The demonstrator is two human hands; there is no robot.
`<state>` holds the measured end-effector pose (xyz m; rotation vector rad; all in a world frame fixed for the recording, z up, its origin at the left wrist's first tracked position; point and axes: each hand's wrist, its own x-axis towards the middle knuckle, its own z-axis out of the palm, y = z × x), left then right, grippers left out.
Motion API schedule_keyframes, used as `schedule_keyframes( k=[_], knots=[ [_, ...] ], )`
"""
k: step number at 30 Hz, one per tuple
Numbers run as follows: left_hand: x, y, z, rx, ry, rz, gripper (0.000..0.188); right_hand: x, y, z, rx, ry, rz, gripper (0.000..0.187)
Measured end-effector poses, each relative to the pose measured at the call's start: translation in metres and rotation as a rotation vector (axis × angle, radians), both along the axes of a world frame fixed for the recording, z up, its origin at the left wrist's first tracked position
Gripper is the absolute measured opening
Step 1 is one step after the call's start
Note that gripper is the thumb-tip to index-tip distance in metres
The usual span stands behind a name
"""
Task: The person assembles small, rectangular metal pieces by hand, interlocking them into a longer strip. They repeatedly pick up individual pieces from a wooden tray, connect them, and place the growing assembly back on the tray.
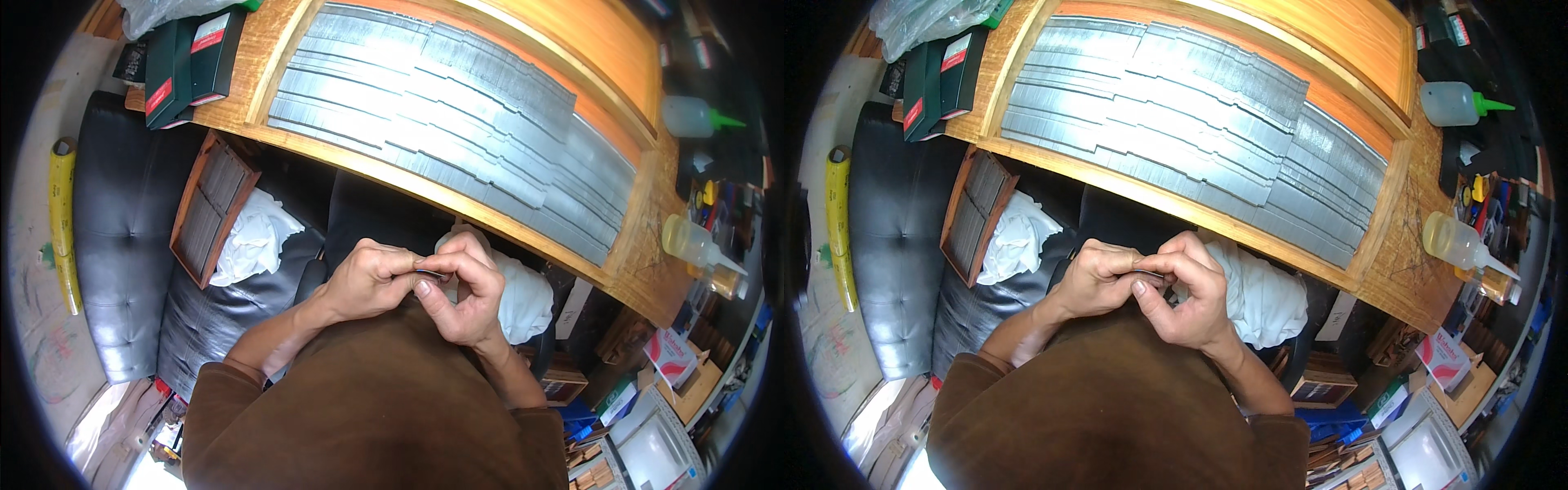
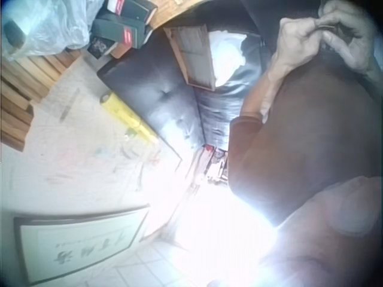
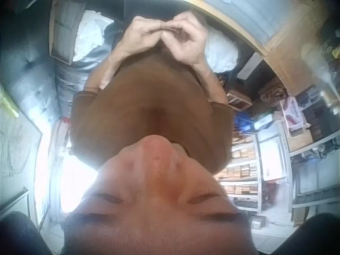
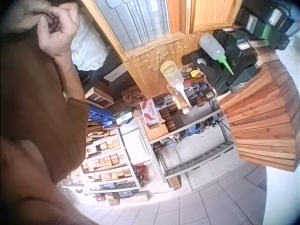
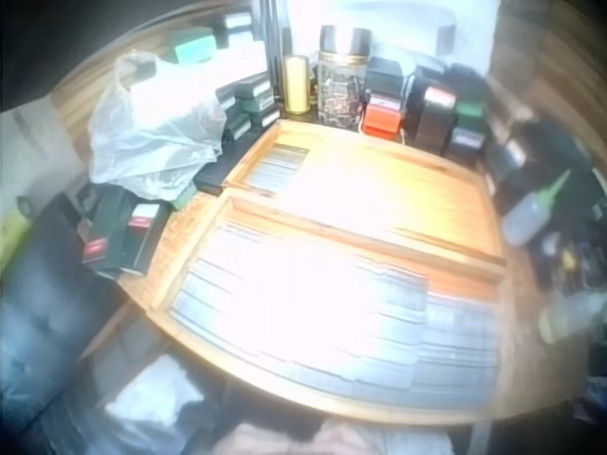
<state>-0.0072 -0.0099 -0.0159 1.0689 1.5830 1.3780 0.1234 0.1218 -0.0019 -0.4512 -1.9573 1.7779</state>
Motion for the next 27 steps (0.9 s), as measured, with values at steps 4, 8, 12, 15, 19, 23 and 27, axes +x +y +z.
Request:
schedule_keyframes(
  k=[4, 8, 12, 15, 19, 23, 27],
  knots=[
    [0.003, -0.002, -0.004, 0.010, -0.004, 0.021, 0.016, -0.001, -0.004, -0.001, -0.020, -0.046, -0.018, 0.013],
    [0.001, 0.000, 0.000, 0.025, 0.020, 0.021, 0.016, -0.001, -0.003, 0.000, -0.034, -0.046, -0.022, 0.013],
    [0.002, -0.001, -0.001, 0.016, 0.013, 0.022, 0.016, 0.000, -0.002, 0.001, -0.024, -0.056, -0.012, 0.012],
    [0.002, 0.000, 0.002, 0.009, -0.004, 0.026, 0.016, 0.002, 0.001, 0.003, -0.006, -0.054, -0.002, 0.013],
    [-0.003, 0.000, 0.008, -0.023, 0.021, 0.025, 0.016, 0.001, 0.001, 0.002, -0.005, -0.057, 0.000, 0.016],
    [-0.006, -0.001, 0.009, -0.038, 0.036, 0.004, 0.015, 0.003, -0.001, -0.001, -0.056, -0.097, 0.000, 0.019],
    [-0.004, -0.001, 0.007, -0.022, 0.036, 0.021, 0.014, 0.003, 0.000, -0.001, -0.030, -0.082, 0.008, 0.019]
  ],
)
